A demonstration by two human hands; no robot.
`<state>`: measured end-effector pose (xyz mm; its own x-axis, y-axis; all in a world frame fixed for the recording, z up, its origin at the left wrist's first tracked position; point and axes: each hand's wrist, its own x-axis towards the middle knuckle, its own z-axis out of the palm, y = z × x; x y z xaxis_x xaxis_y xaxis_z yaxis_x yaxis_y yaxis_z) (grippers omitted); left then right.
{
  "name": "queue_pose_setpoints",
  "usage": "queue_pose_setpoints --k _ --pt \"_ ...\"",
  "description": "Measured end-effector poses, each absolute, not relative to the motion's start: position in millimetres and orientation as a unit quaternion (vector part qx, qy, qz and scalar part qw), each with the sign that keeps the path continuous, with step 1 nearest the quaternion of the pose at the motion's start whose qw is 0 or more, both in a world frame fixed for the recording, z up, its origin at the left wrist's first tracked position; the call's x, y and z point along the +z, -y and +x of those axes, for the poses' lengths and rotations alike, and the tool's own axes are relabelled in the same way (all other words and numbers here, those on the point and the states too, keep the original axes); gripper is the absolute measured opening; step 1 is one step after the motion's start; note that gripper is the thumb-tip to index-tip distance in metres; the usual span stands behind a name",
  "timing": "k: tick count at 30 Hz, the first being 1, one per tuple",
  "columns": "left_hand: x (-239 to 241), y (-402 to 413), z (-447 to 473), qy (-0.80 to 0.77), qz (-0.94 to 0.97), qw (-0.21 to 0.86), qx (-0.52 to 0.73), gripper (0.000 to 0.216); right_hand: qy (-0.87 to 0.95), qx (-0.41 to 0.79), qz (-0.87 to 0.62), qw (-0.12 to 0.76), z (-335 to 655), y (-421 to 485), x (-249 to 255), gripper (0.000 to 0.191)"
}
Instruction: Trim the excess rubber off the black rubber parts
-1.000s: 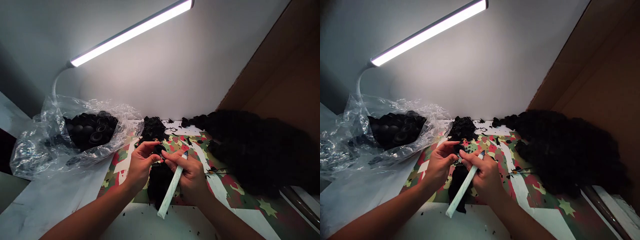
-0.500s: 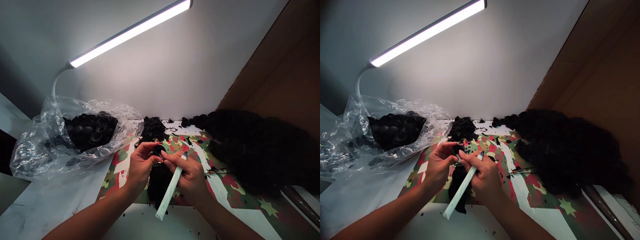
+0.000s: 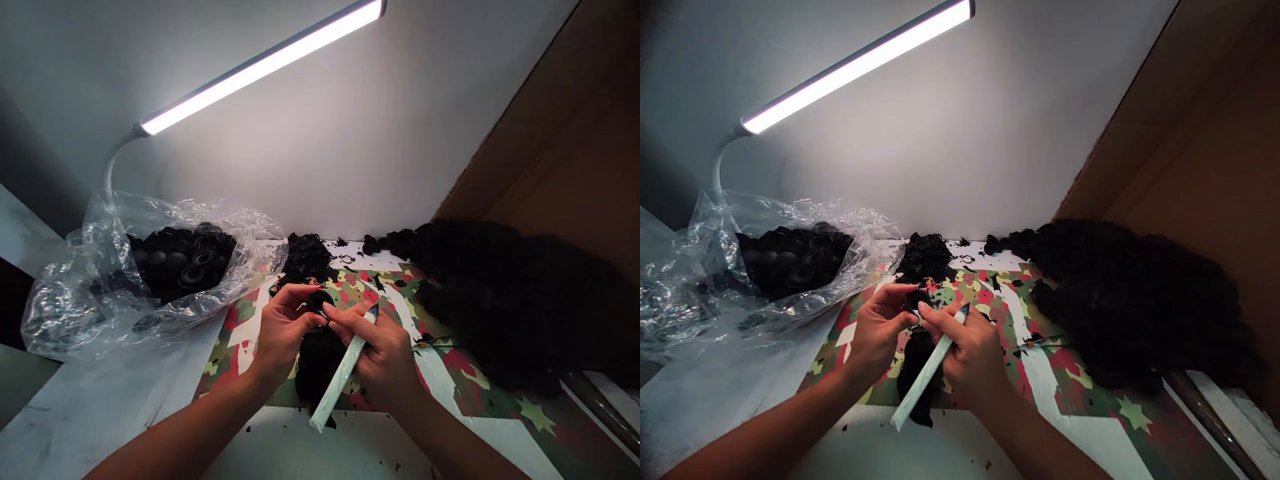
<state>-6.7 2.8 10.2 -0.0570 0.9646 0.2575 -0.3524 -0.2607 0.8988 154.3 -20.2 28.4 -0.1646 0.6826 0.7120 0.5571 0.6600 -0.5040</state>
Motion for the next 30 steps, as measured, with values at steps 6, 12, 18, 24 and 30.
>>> queue_pose_setpoints --k 6,12,18,24,30 --pt "15.6 -3.1 -7.7 -0.327 0.462 0.515 0.644 0.037 0.754 0.122 -0.418 0.492 156.4 20.8 30.7 0.027" --pt "17.9 -3.6 -8.4 -0.318 0.470 0.507 0.648 0.038 0.755 0.131 -0.416 0.490 155.5 20.6 31.5 0.027" --pt "14.9 -0.9 -7.1 -0.318 0.476 0.490 0.657 0.035 0.758 0.122 -0.420 0.484 154.2 21.7 31.4 0.026" --pt "14.6 1.4 -6.8 -0.322 0.478 0.485 0.658 0.032 0.754 0.137 -0.420 0.486 153.7 22.7 32.2 0.026" --pt "12.7 1.7 -7.3 -0.321 0.482 0.485 0.656 0.033 0.746 0.152 -0.423 0.491 152.7 24.0 34.3 0.025"
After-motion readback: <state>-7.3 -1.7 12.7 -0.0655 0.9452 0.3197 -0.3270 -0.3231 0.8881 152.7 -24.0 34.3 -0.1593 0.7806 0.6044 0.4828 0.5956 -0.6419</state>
